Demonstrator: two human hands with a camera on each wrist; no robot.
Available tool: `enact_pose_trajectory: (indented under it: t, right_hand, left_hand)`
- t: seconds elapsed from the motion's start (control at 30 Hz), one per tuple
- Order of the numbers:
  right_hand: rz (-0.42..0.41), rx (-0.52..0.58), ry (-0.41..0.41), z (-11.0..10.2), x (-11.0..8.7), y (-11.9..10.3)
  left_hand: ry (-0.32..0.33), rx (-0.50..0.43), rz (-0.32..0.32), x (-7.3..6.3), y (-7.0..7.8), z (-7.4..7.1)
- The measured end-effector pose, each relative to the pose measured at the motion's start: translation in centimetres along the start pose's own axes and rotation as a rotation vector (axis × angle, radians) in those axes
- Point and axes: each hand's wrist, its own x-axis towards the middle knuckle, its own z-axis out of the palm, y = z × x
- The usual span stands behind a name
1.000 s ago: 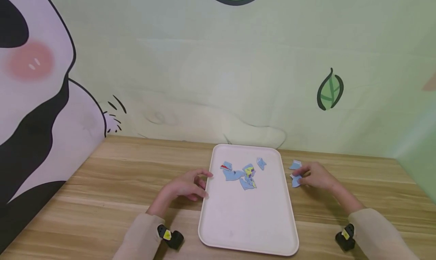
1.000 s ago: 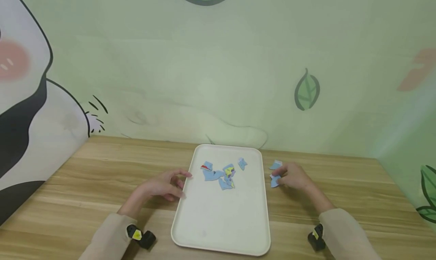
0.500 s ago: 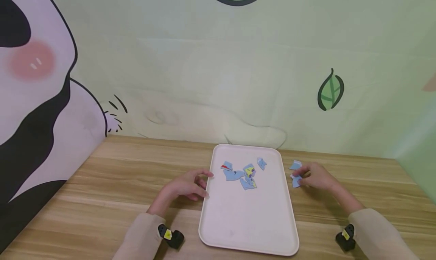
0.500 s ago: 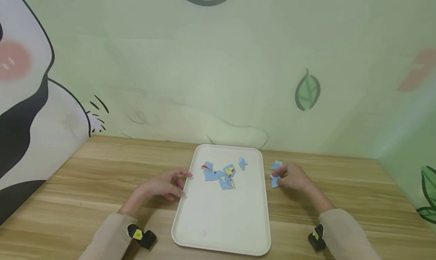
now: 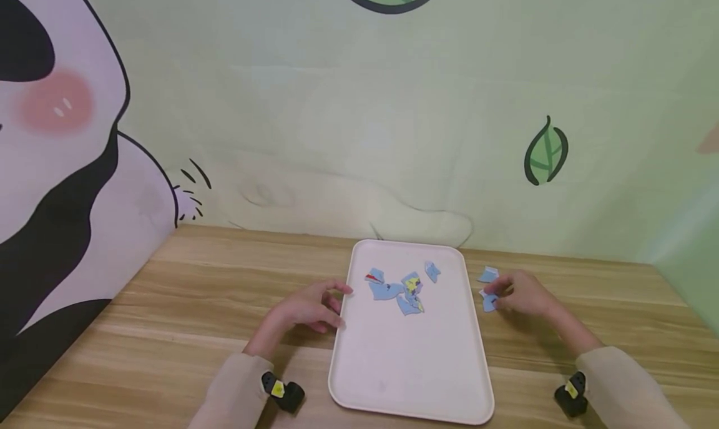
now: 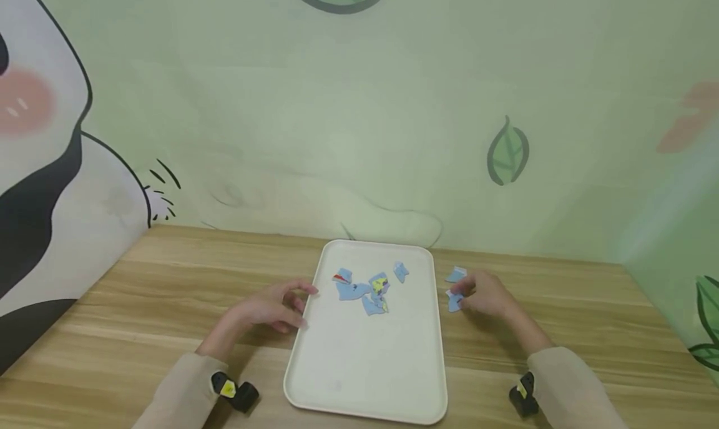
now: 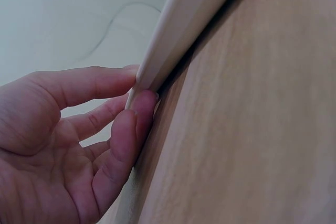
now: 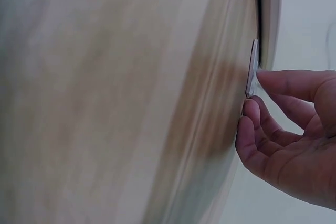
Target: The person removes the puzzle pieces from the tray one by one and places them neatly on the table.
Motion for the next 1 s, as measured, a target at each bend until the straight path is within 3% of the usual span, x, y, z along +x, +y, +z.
enact_pose_trajectory:
  t: [0.33, 0.5, 1.0]
  right_hand:
    - [0.048, 0.139, -0.03, -0.9, -0.6, 0.7]
    - [0.036, 0.207, -0.027, -1.4, -0.6, -0.6]
    - [0.028, 0.187, -0.042, -0.6, 0.6, -4.9]
  left_hand:
    - [-0.018, -0.021, 0.017, -0.3, 0.2, 0.1]
    - [-0.018, -0.018, 0.02, -0.3, 0.1, 0.0]
    - [-0.031, -0.019, 0.031, 0.0, -0.2, -0.2]
